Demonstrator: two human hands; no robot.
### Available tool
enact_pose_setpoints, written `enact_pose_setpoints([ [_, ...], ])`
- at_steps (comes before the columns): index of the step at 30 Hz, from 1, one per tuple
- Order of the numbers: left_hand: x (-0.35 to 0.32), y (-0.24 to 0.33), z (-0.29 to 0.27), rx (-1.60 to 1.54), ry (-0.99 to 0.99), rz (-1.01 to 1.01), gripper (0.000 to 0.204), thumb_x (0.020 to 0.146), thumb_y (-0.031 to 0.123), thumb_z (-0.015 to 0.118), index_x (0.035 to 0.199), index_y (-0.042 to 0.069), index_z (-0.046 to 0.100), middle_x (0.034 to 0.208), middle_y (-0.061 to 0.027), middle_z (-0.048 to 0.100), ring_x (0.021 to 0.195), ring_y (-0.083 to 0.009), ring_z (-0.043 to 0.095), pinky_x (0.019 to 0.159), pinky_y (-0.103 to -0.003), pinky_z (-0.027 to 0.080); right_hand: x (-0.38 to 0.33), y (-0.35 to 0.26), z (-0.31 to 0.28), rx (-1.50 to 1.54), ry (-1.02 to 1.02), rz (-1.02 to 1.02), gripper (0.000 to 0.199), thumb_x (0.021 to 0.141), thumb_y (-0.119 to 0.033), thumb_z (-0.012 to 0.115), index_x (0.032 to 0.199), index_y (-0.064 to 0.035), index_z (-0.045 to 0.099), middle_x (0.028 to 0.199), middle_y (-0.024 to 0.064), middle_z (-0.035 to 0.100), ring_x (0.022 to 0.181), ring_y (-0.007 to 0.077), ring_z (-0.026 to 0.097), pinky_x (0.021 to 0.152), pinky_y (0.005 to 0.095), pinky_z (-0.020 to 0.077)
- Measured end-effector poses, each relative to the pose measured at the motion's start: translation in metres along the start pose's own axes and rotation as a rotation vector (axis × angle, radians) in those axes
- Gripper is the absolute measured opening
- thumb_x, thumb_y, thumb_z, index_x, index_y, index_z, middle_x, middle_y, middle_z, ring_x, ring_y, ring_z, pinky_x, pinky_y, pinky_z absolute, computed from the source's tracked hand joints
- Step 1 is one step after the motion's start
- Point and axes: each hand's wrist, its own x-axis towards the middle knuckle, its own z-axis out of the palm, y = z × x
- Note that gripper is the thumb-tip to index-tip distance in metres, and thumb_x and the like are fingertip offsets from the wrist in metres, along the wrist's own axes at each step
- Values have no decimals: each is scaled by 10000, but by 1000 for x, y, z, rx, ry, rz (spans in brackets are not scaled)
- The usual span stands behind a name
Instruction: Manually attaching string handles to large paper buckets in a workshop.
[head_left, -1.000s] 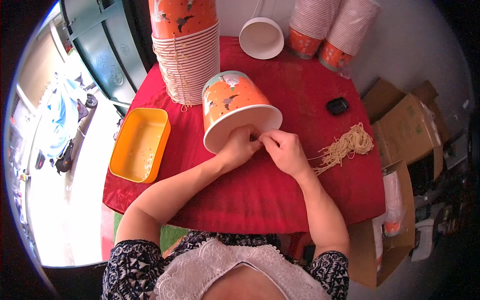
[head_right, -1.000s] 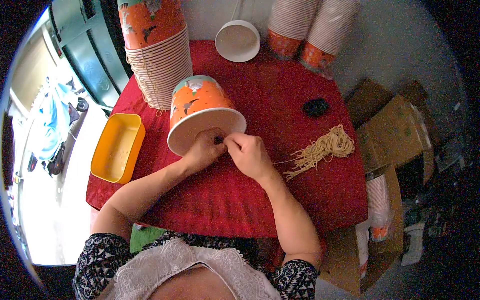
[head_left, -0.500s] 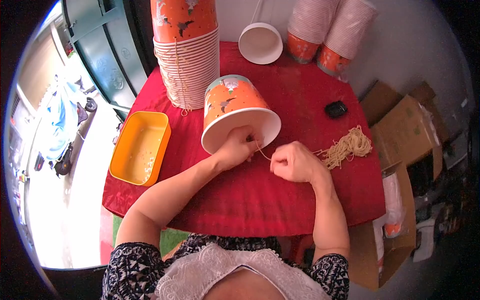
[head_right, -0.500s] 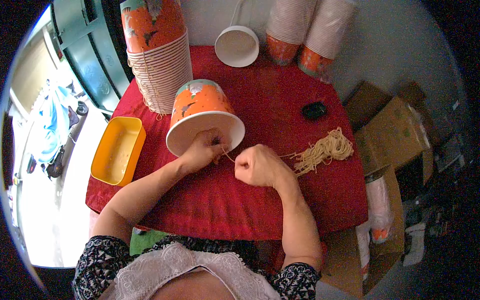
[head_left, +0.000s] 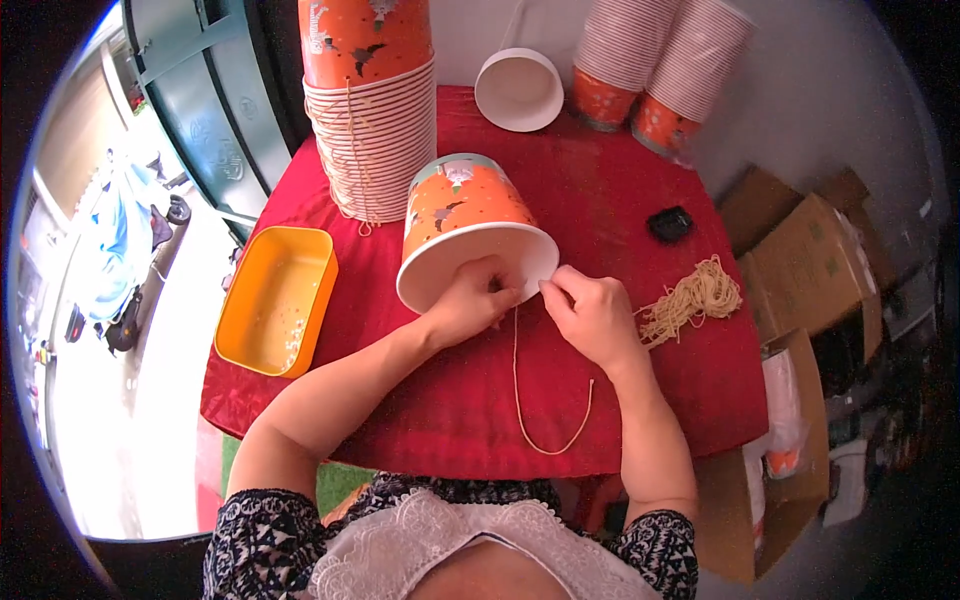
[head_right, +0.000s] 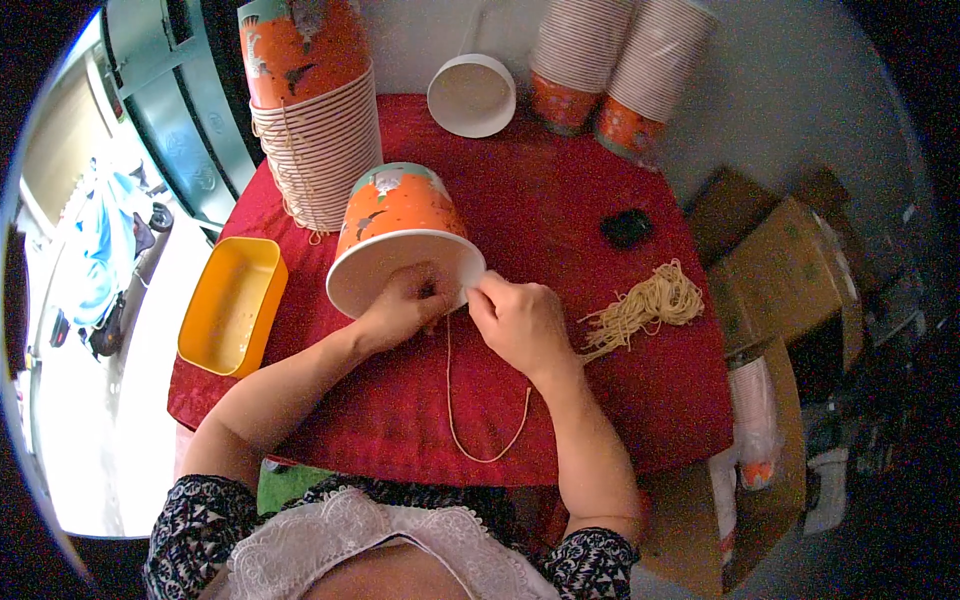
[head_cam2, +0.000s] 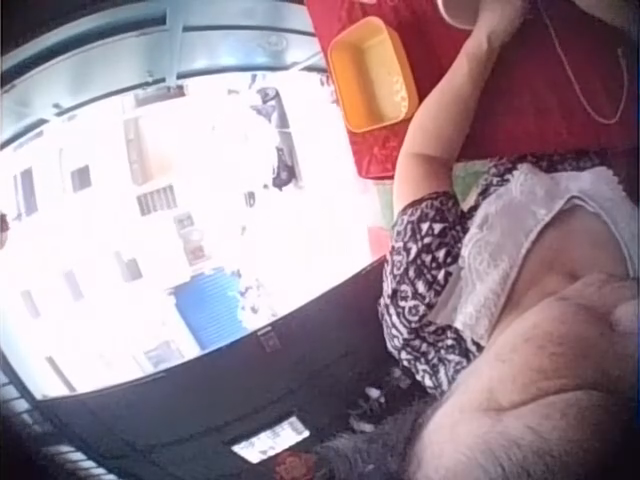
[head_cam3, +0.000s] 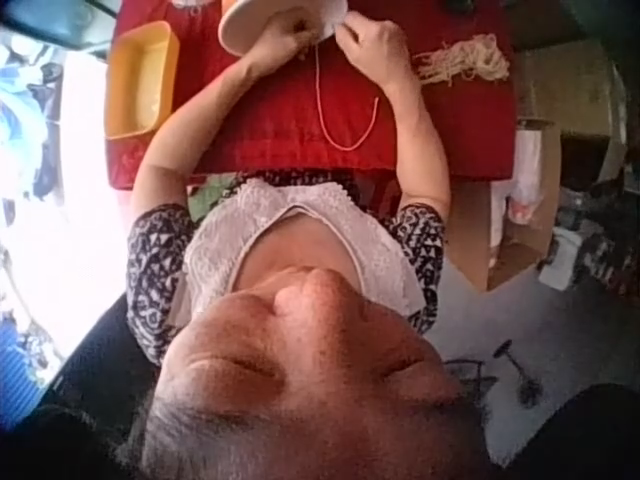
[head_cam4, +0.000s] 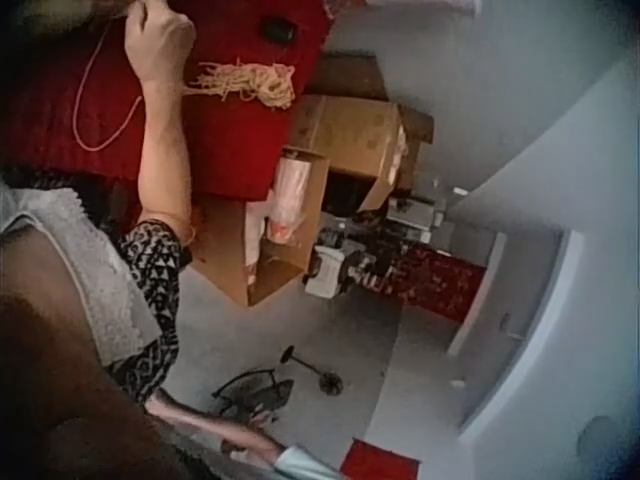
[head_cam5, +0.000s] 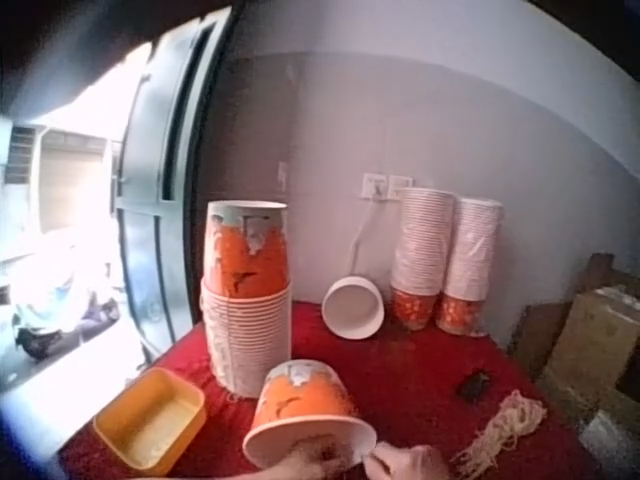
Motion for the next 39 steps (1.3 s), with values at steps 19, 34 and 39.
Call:
enact_pose_setpoints([
  [19, -2, 6, -7, -75, -120, -68, 111, 923, 141, 591, 940, 38, 551, 745, -36, 564, 611, -115, 531, 536, -261, 448, -4, 22, 37, 165, -72, 120, 75, 858, -123, 613, 899, -61, 603, 740, 173, 665, 694, 363, 672, 601, 460, 532],
  [34, 0, 11, -8, -48, -97, -111, 152, 859, 126, 635, 886, 7, 544, 739, -66, 584, 581, -122, 538, 527, -264, 450, -1, 22, 33, 259, -30, 76, 109, 835, -81, 627, 897, 6, 652, 794, 195, 657, 754, 351, 667, 643, 403, 525],
  [39, -2, 12, -8, -33, -68, -112, 155, 832, 126, 665, 875, 33, 549, 769, -44, 567, 631, -107, 518, 544, -254, 428, -3, 22, 45, 207, 132, -2, 101, 843, -55, 618, 918, 5, 647, 807, 196, 650, 741, 349, 653, 641, 401, 517],
])
